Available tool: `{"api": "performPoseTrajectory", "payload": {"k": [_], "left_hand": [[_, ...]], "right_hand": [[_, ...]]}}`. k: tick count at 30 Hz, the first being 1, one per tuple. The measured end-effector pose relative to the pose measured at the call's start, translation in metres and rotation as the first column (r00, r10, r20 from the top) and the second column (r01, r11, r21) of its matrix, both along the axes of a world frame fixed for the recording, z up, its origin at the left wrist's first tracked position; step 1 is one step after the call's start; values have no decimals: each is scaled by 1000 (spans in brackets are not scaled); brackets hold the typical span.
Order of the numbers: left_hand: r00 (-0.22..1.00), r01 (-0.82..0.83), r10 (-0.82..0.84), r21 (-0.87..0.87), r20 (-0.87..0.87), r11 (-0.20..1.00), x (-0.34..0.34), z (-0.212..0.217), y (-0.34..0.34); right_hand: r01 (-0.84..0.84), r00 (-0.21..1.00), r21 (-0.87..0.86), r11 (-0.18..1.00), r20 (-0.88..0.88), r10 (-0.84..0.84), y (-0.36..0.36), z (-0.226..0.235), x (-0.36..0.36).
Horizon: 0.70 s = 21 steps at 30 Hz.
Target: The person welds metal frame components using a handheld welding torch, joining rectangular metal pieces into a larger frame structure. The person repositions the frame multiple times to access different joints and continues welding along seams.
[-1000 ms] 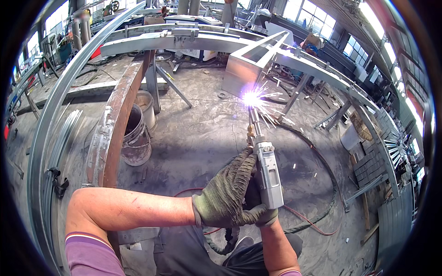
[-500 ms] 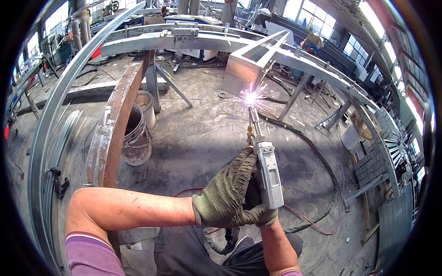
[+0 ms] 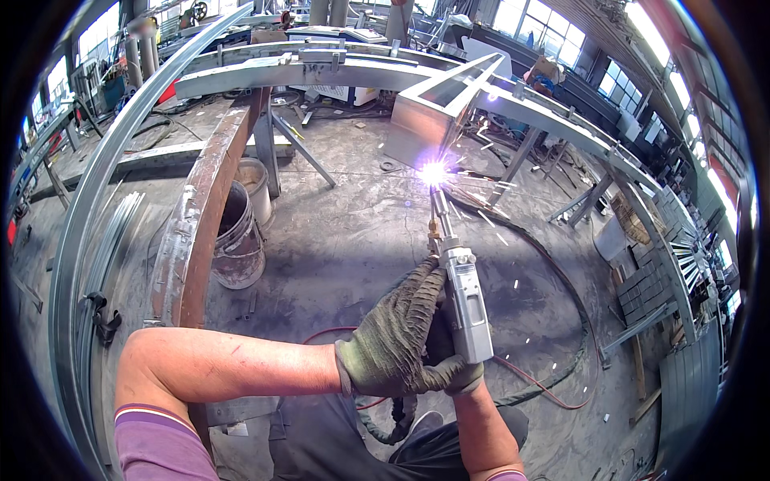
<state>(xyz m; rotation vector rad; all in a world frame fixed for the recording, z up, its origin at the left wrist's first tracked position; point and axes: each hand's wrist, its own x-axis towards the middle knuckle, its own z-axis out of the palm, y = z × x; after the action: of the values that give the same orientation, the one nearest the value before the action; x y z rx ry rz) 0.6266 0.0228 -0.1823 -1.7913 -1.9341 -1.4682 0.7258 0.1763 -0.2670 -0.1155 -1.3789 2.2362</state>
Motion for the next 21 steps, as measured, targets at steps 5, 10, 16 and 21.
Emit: {"api": "performPoseTrajectory", "payload": {"k": [5, 10, 16, 21], "left_hand": [[1000, -8, 8, -7, -2, 1000, 0, -1, 1], [1000, -9, 9, 17, -2, 1000, -2, -1, 1], [1000, -5, 5, 13, 2, 1000, -4, 2, 0], [1000, -14, 14, 13, 4, 1000, -2, 3, 0]], "right_hand": [[-48, 998, 80, 996, 53, 44, 8, -3, 8], [-36, 999, 101, 994, 36, 33, 4, -1, 5], [-11, 999, 18, 1000, 42, 11, 2, 8, 2], [13, 1000, 207, 978, 3, -14, 6, 10, 4]]}}
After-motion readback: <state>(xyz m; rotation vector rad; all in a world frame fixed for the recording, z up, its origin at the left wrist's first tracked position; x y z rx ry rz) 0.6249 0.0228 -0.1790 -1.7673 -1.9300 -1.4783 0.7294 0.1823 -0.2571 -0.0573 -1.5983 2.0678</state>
